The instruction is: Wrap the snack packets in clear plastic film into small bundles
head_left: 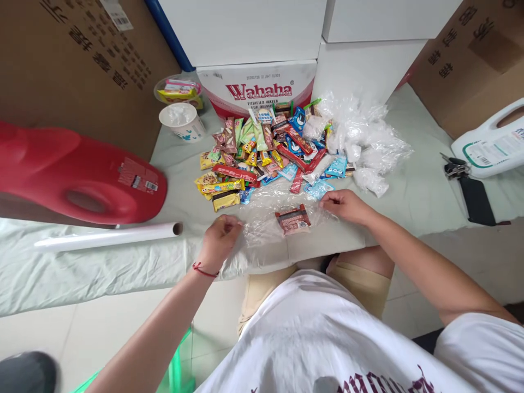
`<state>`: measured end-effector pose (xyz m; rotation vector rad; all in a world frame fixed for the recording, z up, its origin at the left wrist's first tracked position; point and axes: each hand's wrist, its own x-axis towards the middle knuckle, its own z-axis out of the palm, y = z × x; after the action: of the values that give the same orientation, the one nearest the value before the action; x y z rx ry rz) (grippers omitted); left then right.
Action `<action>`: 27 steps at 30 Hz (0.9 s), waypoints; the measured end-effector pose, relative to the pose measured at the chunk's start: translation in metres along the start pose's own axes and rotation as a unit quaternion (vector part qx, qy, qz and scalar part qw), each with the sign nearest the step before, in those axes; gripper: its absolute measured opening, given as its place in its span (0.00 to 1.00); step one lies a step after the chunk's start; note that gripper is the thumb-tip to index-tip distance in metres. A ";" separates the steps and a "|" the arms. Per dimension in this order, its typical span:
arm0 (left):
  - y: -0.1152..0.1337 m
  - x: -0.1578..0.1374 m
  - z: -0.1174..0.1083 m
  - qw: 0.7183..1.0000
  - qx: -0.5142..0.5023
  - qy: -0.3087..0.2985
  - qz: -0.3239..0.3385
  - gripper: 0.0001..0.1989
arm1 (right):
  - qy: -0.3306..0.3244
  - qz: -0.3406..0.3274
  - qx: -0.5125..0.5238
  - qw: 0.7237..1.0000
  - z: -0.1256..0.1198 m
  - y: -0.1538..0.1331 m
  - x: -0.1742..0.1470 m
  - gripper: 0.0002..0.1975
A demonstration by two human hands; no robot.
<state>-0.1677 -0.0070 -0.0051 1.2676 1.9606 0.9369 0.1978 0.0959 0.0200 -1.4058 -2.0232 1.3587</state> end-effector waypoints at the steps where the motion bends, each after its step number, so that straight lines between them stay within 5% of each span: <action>1: 0.001 0.000 -0.001 0.998 0.042 0.052 -0.003 0.11 | 0.008 0.014 -0.024 1.000 0.002 0.001 0.005 0.22; 3: 0.007 -0.011 -0.003 0.979 0.105 0.170 0.045 0.10 | 0.016 0.035 -0.073 0.997 0.007 0.003 0.010 0.21; 6: 0.029 -0.048 0.001 0.913 0.109 0.304 0.248 0.09 | 0.007 0.056 -0.117 0.992 0.009 0.001 0.010 0.19; 7: 0.038 -0.061 0.007 0.891 0.112 0.280 0.339 0.11 | 0.002 0.061 -0.126 0.990 0.009 -0.001 0.010 0.19; 10: 0.064 -0.084 0.036 0.827 0.156 0.023 0.539 0.20 | -0.012 0.071 -0.146 0.987 0.004 -0.006 0.011 0.19; 12: 0.071 -0.079 0.058 0.819 0.198 -0.051 0.536 0.20 | -0.025 0.072 -0.157 0.985 -0.002 -0.008 0.014 0.19; 16: 0.060 -0.048 0.077 0.872 0.250 -0.025 0.420 0.16 | -0.040 0.069 -0.240 0.967 -0.023 -0.013 0.021 0.15; 20: 0.048 -0.039 0.073 0.879 0.252 -0.028 0.403 0.16 | 0.059 0.006 -0.385 0.921 -0.031 -0.034 0.043 0.14; 24: 0.051 -0.044 0.072 0.881 0.269 -0.017 0.388 0.15 | 0.013 -0.166 -0.401 0.901 0.002 -0.064 0.092 0.17; 27: 0.055 -0.046 0.072 0.880 0.291 -0.002 0.375 0.14 | -0.069 -0.144 -0.450 0.879 0.033 -0.081 0.130 0.25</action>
<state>-0.0670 -0.0170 0.0048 2.4840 1.8069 0.6615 0.0705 0.1854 0.0399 -1.2131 -3.0029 0.3591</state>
